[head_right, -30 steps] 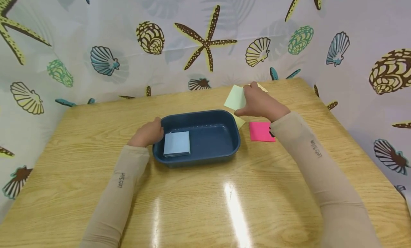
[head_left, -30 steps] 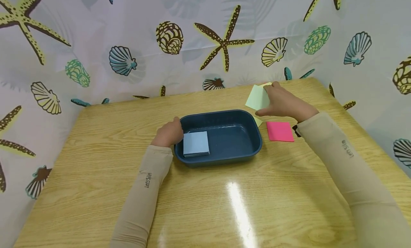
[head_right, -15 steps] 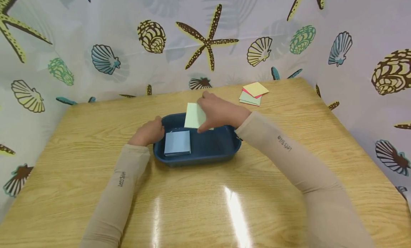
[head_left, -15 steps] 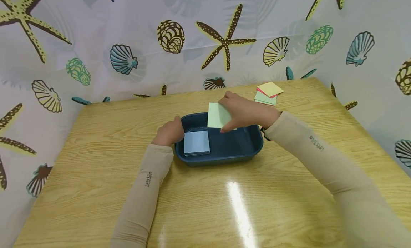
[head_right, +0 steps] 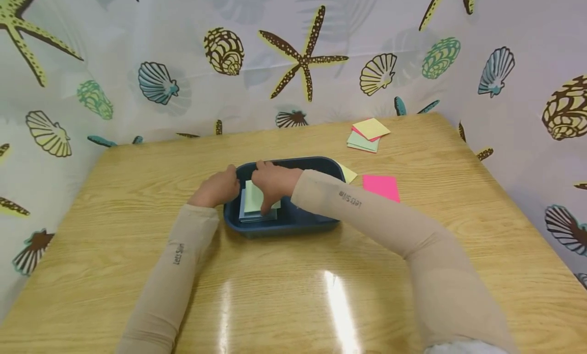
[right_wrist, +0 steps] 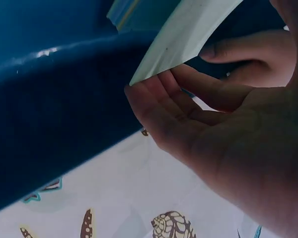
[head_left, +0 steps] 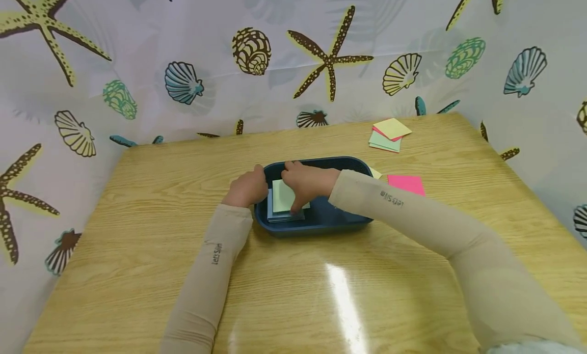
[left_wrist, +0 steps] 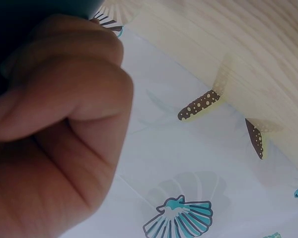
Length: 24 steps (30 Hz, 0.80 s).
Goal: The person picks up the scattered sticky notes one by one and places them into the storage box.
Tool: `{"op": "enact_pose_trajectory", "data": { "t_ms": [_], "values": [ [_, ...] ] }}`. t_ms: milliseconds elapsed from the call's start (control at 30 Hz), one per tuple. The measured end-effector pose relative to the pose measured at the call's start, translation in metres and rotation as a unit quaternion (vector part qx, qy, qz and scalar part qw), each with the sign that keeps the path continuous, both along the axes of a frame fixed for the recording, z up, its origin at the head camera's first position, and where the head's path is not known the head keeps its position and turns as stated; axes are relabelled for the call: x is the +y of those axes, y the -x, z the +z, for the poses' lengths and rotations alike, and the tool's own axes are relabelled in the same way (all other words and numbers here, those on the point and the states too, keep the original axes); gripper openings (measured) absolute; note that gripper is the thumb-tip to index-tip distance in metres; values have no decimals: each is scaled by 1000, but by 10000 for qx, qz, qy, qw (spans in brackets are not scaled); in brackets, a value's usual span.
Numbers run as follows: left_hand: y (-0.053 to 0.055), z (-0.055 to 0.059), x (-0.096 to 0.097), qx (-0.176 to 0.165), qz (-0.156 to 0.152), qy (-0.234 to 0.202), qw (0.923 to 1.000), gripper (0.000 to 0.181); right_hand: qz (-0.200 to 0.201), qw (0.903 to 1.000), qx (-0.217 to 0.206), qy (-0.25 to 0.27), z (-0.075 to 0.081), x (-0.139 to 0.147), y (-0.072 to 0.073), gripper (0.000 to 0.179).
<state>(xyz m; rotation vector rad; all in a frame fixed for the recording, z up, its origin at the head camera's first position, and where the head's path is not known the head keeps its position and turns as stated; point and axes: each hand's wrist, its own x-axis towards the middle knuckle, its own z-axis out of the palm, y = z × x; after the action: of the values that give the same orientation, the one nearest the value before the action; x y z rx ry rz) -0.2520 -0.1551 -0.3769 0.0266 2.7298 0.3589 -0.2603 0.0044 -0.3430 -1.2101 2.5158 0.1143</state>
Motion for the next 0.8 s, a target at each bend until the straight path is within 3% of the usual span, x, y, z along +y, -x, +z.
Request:
{"op": "enact_pose_trajectory", "data": {
  "t_ms": [400,800],
  "values": [
    [2,-1,0,47,-12,-10,10000,48,425,9989,200,-29,-10,-8,-1,70],
    [1,-1,-1,38,-79,-25,10000,47,329,9992,93,-187,-20,-13,-5,77]
  ]
}}
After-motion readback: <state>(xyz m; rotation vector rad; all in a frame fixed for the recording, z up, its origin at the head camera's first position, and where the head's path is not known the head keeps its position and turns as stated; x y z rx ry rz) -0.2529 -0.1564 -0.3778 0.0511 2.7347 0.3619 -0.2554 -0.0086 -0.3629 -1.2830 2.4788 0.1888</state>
